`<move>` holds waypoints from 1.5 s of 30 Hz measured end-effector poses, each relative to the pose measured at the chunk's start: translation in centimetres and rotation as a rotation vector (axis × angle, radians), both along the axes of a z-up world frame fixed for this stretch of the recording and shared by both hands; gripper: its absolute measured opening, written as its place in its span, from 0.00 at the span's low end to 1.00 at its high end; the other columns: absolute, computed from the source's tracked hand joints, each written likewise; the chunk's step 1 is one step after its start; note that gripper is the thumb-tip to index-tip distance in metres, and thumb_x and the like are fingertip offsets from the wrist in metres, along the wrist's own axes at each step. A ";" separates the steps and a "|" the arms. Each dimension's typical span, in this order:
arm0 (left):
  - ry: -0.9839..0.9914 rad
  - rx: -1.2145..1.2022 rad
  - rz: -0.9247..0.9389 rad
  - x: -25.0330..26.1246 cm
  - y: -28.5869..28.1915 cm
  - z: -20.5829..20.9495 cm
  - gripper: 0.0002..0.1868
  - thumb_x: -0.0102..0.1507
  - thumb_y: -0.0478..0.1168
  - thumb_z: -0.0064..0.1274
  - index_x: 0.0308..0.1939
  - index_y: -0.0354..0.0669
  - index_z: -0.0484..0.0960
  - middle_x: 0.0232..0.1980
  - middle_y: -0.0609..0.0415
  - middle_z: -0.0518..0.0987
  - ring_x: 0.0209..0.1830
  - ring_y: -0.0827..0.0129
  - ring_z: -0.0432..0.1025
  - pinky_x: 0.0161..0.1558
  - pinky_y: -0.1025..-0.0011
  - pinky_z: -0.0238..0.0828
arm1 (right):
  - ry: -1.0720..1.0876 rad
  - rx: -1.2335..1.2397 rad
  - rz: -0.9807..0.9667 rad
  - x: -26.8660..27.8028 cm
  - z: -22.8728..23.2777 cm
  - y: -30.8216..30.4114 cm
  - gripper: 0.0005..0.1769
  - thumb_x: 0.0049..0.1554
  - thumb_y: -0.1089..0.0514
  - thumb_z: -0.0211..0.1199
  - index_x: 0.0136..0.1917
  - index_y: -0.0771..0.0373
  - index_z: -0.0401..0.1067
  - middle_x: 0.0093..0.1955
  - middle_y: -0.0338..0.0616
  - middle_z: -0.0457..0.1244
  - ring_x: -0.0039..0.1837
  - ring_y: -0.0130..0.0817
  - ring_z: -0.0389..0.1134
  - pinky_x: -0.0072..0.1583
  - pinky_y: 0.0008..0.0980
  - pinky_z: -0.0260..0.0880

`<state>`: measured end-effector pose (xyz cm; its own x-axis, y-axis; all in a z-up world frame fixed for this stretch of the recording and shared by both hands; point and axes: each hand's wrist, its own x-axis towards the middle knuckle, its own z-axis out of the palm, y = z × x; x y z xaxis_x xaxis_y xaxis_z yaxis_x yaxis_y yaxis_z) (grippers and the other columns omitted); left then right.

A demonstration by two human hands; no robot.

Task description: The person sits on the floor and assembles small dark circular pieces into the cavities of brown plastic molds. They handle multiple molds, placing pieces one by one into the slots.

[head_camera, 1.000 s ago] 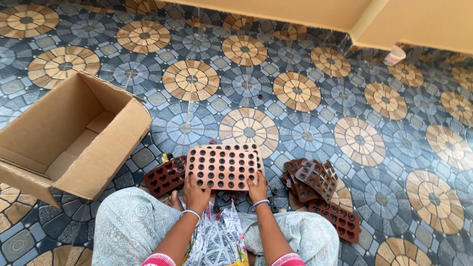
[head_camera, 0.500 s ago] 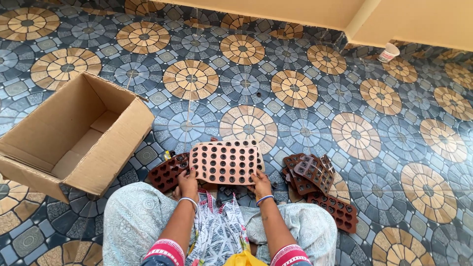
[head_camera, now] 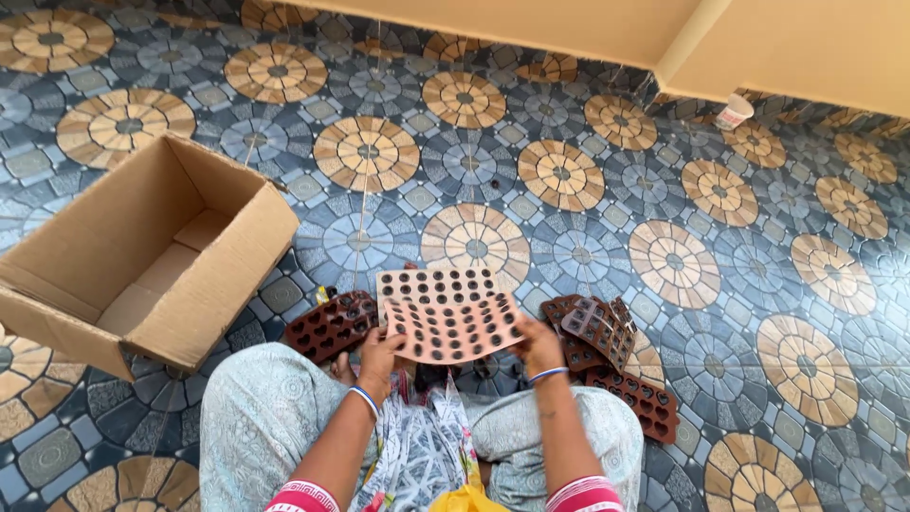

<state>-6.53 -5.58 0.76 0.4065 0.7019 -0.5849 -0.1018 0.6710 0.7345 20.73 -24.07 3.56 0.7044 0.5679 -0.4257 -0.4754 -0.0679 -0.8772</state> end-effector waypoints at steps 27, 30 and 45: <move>0.164 0.775 -0.286 12.1 5.1 -4.9 0.20 0.59 0.35 0.64 0.53 0.37 0.75 0.47 0.48 0.83 0.48 0.64 0.77 0.51 0.68 0.75 | -0.215 0.081 -0.107 10.1 -4.6 2.8 0.17 0.61 0.62 0.64 0.63 0.65 0.76 0.50 0.41 0.72 0.47 0.31 0.72 0.47 0.34 0.74; 0.461 0.809 -0.254 11.4 4.9 -6.4 0.26 0.56 0.41 0.65 0.56 0.39 0.76 0.51 0.47 0.83 0.51 0.57 0.79 0.53 0.62 0.74 | -0.507 -0.195 0.021 9.6 -5.5 2.6 0.21 0.60 0.56 0.66 0.66 0.61 0.75 0.52 0.46 0.70 0.51 0.39 0.71 0.52 0.40 0.72; -0.283 1.727 -0.880 10.5 -14.4 17.1 0.18 0.64 0.43 0.59 0.55 0.37 0.83 0.51 0.41 0.83 0.46 0.56 0.76 0.48 0.62 0.73 | -0.685 -1.539 0.600 9.4 6.9 -2.0 0.68 0.51 0.37 0.77 0.86 0.41 0.30 0.88 0.44 0.24 0.87 0.51 0.28 0.80 0.54 0.35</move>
